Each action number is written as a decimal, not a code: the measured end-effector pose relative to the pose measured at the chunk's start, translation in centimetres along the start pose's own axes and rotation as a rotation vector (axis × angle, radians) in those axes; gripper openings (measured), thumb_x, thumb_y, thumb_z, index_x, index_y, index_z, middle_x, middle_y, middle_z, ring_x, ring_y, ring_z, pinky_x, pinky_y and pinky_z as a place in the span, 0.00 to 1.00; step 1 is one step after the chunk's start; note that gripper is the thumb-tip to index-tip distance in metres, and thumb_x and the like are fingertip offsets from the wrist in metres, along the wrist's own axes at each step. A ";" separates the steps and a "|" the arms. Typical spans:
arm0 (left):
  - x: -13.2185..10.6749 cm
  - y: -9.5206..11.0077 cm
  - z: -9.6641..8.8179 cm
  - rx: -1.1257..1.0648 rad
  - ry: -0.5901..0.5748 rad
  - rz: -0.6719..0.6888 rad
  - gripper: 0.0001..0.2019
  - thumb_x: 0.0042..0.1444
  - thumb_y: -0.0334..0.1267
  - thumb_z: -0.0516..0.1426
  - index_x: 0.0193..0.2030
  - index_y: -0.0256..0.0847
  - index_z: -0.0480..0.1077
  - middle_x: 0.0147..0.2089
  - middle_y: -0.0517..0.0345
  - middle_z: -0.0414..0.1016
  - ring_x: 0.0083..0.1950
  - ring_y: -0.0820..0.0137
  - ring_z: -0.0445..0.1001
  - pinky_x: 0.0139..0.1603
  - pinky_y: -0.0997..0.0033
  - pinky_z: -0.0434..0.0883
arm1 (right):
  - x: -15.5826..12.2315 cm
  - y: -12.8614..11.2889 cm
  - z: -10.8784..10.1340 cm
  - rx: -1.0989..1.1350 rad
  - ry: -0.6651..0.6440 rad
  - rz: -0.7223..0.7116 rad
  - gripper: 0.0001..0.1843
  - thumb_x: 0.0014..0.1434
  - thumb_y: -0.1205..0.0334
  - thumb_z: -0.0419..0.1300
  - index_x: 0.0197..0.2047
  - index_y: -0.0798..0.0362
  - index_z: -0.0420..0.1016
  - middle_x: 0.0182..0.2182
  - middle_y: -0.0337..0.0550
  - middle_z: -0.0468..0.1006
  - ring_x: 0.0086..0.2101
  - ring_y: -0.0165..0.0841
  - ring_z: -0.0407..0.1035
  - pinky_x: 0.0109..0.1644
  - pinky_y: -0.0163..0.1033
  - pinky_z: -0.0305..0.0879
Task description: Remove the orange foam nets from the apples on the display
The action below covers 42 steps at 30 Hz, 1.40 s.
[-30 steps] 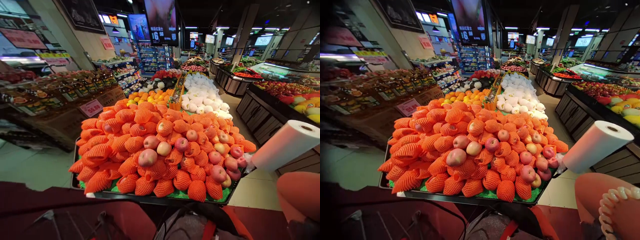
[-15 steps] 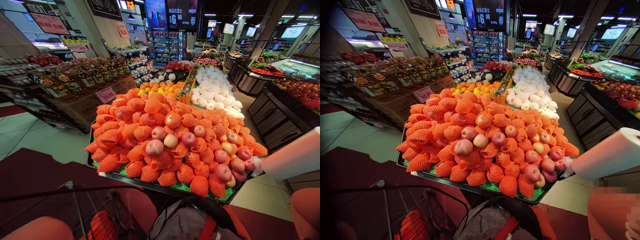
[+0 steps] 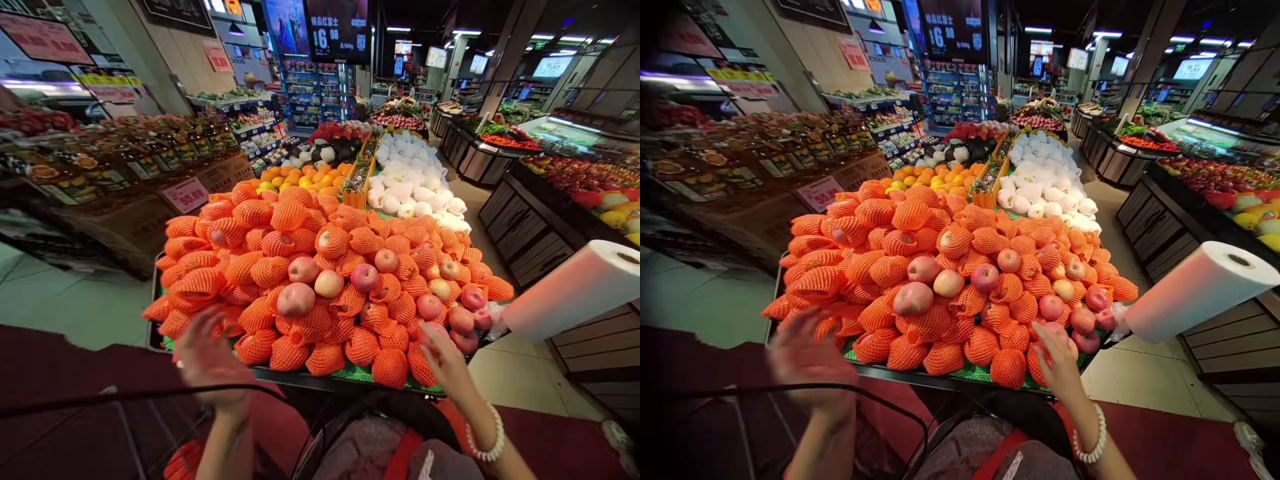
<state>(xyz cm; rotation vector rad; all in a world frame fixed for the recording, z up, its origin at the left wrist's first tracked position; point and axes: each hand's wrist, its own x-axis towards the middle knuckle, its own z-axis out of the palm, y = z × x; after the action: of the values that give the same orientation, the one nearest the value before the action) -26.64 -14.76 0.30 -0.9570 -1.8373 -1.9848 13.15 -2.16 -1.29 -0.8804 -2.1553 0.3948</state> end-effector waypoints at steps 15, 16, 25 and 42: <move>-15.2 2.2 12.8 0.099 -1.736 0.842 0.30 0.62 0.50 0.66 0.66 0.37 0.68 0.65 0.40 0.72 0.65 0.49 0.71 0.68 0.51 0.69 | -3.7 6.8 5.4 -0.312 0.106 0.489 0.39 0.57 0.41 0.67 0.63 0.56 0.67 0.56 0.61 0.77 0.55 0.56 0.71 0.59 0.60 0.70; -15.6 2.6 13.2 0.132 -1.813 0.834 0.36 0.59 0.51 0.68 0.68 0.36 0.66 0.67 0.39 0.71 0.67 0.47 0.69 0.69 0.49 0.68 | -3.6 7.0 5.3 -0.303 0.089 0.507 0.37 0.56 0.44 0.68 0.63 0.55 0.67 0.55 0.59 0.77 0.54 0.55 0.73 0.58 0.58 0.71; -16.1 4.0 13.9 0.309 -1.946 0.842 0.42 0.48 0.40 0.75 0.68 0.38 0.63 0.70 0.38 0.65 0.72 0.44 0.63 0.71 0.46 0.66 | -2.9 9.6 0.7 -0.115 -0.229 0.453 0.46 0.47 0.67 0.70 0.70 0.47 0.67 0.61 0.51 0.72 0.60 0.49 0.70 0.66 0.54 0.67; -14.4 3.4 15.5 -0.404 -1.190 -0.369 0.31 0.55 0.53 0.62 0.62 0.38 0.71 0.63 0.41 0.75 0.64 0.50 0.73 0.70 0.50 0.66 | -2.4 2.2 5.2 0.785 -0.093 0.822 0.36 0.56 0.30 0.67 0.57 0.47 0.81 0.58 0.52 0.81 0.54 0.50 0.76 0.53 0.55 0.79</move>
<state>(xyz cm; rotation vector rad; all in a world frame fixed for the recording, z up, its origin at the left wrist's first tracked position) -9.49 -3.77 -6.41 -2.4729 -2.2430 -2.2303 11.41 -2.24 -7.21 -1.2184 -1.3878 1.5713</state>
